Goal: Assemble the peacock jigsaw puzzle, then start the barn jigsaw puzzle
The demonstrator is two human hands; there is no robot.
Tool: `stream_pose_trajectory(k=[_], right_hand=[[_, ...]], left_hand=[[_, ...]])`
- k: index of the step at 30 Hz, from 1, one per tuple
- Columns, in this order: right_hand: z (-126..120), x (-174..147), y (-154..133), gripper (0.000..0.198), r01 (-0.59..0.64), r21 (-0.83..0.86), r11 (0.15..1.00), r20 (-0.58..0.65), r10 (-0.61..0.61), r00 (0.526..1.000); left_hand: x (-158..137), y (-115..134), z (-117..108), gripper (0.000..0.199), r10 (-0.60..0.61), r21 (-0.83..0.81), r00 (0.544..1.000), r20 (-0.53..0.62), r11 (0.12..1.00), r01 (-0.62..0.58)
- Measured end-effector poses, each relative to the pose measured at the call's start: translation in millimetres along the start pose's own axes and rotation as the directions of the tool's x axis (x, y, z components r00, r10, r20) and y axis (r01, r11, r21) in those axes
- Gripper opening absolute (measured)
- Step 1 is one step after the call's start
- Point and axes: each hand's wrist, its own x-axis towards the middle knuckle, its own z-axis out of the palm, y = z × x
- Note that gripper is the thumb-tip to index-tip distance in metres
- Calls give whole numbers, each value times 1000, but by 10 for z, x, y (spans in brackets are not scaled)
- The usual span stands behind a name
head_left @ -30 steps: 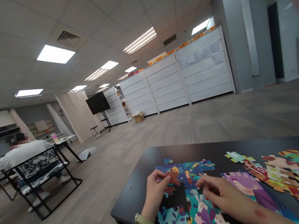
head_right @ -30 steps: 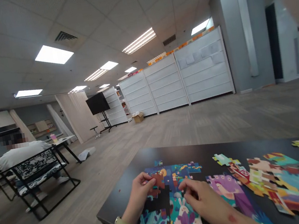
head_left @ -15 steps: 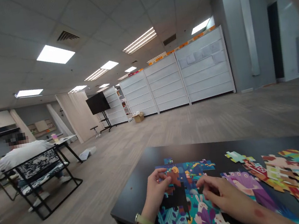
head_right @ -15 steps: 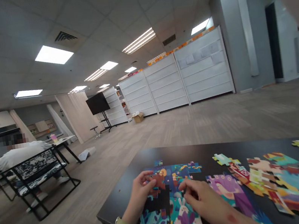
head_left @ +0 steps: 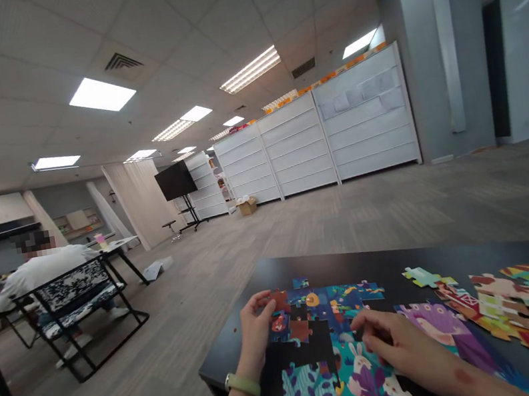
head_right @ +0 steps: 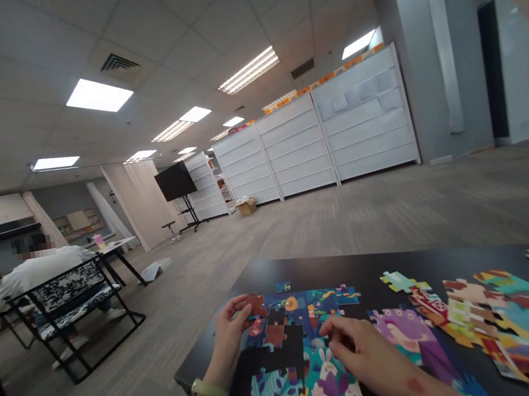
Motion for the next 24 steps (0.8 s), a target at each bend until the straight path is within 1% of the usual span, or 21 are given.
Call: stream_pose_trajectory(k=[4, 7, 11, 14, 18, 24], right_hand=[[6, 8, 1, 21, 7, -7, 1000, -4, -7, 1000], [2, 13, -4, 21, -1, -17, 1000, -5, 1, 1000], [-14, 16, -27, 22, -26, -13, 1000, 15, 26, 1000], [-17, 16, -39, 22, -43, -13, 999, 27, 43, 999], [-8, 15, -34, 22, -49, -5, 999, 36, 49, 998], [-9, 17, -28, 21, -68, 5, 998, 37, 68, 997]], left_hand=[[74, -1, 22, 51, 55, 95, 996, 77, 994, -62], [232, 28, 91, 44, 72, 169, 977, 200, 980, -107], [467, 21, 239, 30, 49, 286, 919, 391, 943, -172], [549, -23, 340, 22, 19, 366, 875, 484, 904, -222], [544, -39, 400, 16, 4, 460, 853, 522, 841, -285], [527, 33, 345, 19, -18, 563, 847, 531, 754, -337]])
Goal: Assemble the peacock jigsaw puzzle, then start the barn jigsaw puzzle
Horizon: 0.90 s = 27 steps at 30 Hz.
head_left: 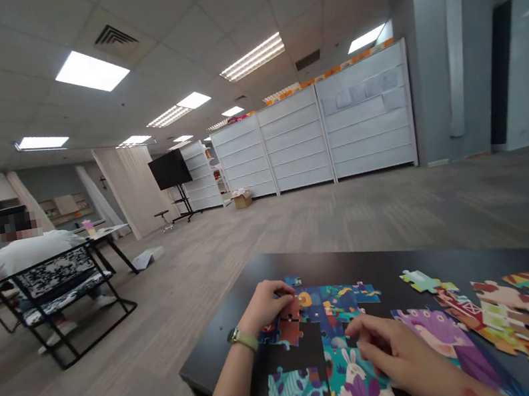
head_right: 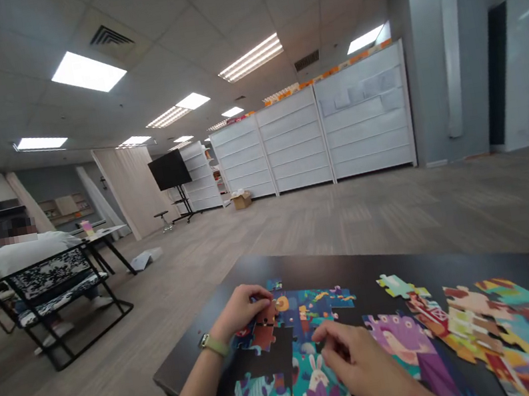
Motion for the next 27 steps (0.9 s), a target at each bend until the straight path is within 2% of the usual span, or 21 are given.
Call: stream_pose_trajectory(k=[7, 14, 19, 24, 27], right_hand=[[5, 12, 19, 21, 12, -11, 1000, -7, -12, 1000], [1, 10, 23, 22, 17, -17, 1000, 0, -17, 1000], [4, 6, 32, 21, 17, -9, 1000, 2, -17, 1000], [0, 15, 53, 22, 7, -13, 1000, 0, -7, 1000], [-8, 12, 38, 24, 7, -18, 1000, -2, -7, 1000]], left_hand=[[-50, -16, -79, 17, 16, 70, 1000, 10, 997, -17], [-42, -4, -60, 16, 48, 104, 999, 26, 993, -51], [-56, -41, -36, 16, 52, 119, 998, -29, 992, -48], [-44, -78, -107, 35, 20, 107, 991, -129, 994, -6], [-85, -60, -172, 28, -29, 134, 992, -120, 990, 45]])
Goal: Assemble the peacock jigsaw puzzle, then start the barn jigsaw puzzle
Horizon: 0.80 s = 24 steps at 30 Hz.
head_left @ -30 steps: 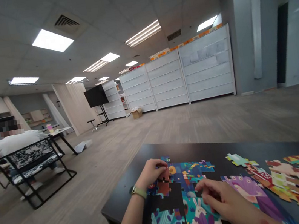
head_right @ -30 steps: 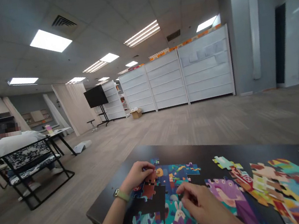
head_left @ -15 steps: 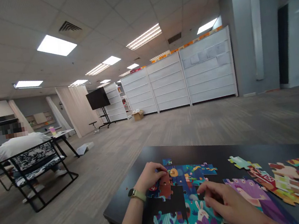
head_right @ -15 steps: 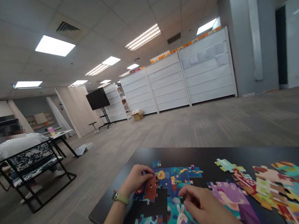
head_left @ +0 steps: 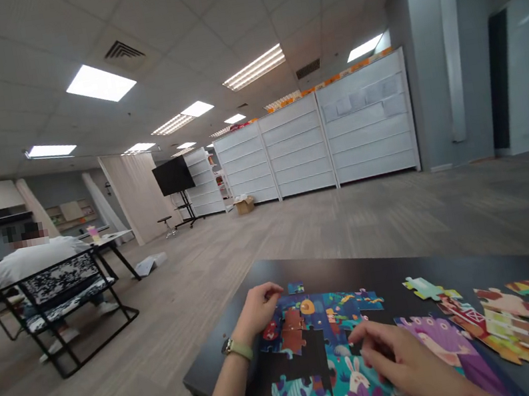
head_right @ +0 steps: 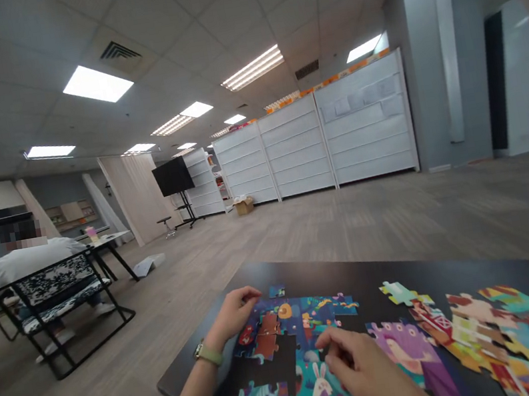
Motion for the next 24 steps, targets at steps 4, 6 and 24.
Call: stream_pose_trajectory(k=[4, 6, 24], right_hand=[[-6, -4, -34, 24, 9, -1, 1000, -3, -9, 1000], [-4, -2, -37, 23, 17, 0, 1000, -5, -17, 1000], [14, 14, 13, 23, 49, 0, 999, -11, -49, 999]], left_hand=[[-124, 27, -18, 36, -96, 77, 993, 74, 993, 91], [-188, 29, 26, 46, -154, 103, 984, 85, 984, 145], [-123, -53, 153, 34, -44, -423, 997, 59, 904, 65]])
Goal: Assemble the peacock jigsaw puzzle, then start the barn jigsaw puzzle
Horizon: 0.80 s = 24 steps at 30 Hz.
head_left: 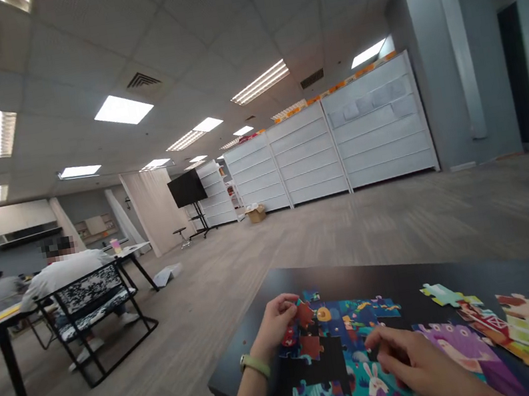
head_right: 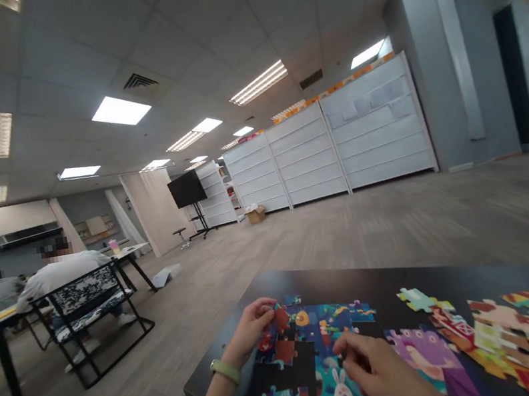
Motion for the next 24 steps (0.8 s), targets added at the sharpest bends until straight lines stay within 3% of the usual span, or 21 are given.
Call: stream_pose_trajectory(k=[6, 15, 24], right_hand=[[3, 8, 32, 22, 2, 0, 1000, -7, -2, 1000], [-21, 10, -5, 24, -16, -5, 1000, 12, 16, 1000], [-11, 0, 14, 24, -14, 1, 1000, 13, 14, 1000]], left_hand=[[135, 18, -22, 27, 36, 88, 996, 87, 995, -43], [185, 54, -71, 32, 35, 264, 992, 121, 962, -66], [180, 70, -19, 25, 42, 310, 989, 145, 947, -86]])
